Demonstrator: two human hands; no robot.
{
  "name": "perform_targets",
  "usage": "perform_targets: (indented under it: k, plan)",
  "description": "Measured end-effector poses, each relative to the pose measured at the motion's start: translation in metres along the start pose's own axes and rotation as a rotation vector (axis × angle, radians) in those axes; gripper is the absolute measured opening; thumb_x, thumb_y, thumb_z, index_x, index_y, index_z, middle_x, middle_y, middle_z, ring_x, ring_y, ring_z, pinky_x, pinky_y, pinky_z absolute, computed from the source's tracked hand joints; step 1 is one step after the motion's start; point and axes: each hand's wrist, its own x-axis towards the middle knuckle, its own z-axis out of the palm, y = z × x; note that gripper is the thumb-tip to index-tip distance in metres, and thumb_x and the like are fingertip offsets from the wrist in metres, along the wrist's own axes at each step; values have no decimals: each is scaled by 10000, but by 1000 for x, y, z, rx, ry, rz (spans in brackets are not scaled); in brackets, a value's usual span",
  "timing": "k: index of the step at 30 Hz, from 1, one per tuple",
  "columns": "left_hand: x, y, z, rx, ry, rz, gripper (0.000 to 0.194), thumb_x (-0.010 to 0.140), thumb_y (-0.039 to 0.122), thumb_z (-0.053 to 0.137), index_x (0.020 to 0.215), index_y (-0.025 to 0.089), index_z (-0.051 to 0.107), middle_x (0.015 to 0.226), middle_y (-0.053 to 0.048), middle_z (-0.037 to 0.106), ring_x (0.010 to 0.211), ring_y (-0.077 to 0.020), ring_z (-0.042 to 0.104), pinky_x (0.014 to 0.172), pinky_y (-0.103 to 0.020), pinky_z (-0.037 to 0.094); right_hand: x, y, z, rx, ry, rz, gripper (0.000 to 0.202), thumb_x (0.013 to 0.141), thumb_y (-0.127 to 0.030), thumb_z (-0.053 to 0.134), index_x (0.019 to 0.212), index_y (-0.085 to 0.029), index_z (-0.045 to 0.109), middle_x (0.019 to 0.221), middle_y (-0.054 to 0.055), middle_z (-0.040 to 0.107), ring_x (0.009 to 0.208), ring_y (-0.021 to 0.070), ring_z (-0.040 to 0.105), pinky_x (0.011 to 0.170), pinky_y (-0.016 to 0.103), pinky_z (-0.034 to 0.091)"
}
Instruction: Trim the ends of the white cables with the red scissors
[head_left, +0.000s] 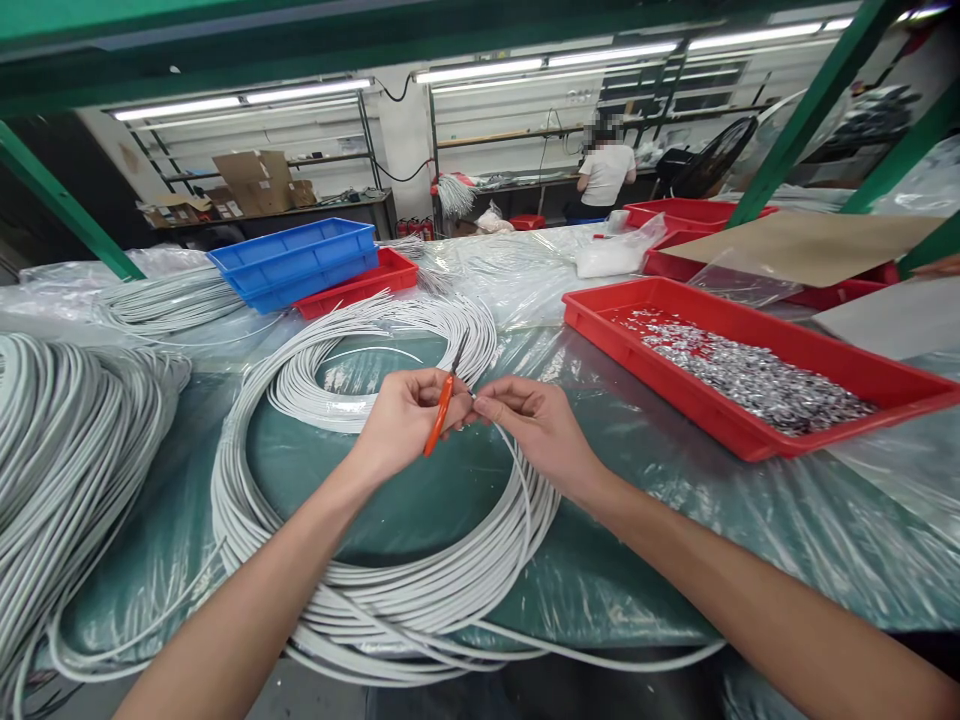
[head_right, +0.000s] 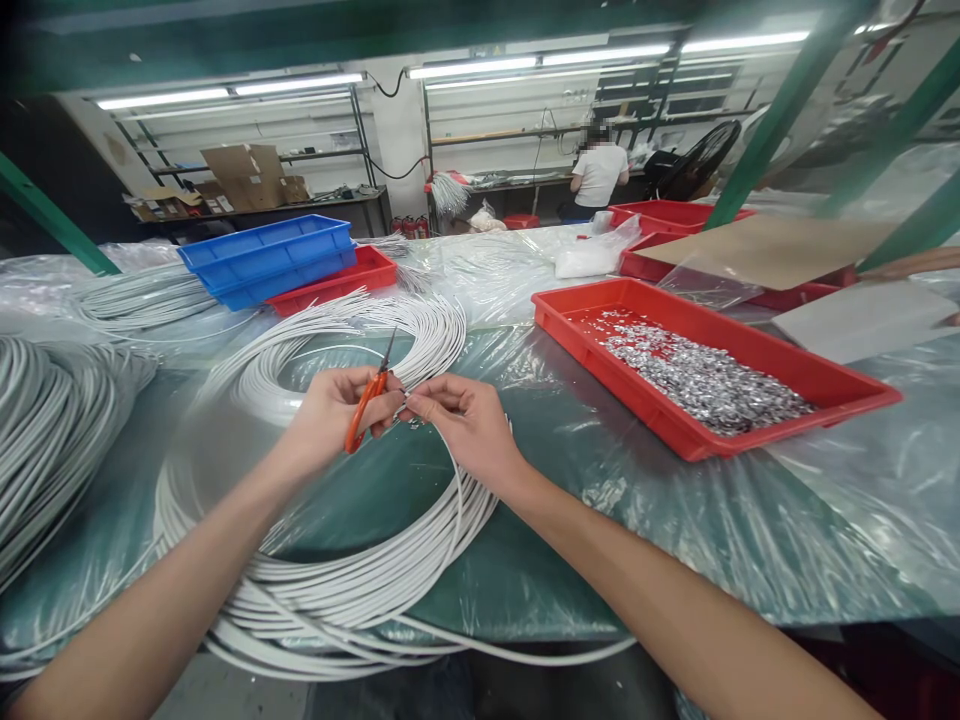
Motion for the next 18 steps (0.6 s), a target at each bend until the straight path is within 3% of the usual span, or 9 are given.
perform_targets:
  k: [18]
  plan:
    - [1, -5, -4, 34, -52, 60, 55, 646, 68, 568, 665, 118, 581, 535, 42, 518, 485, -42, 421, 462, -158, 322, 0, 0, 1, -29, 1, -32, 167, 803, -323, 728, 784, -159, 703, 727, 30, 698, 709, 151, 657, 695, 273, 518]
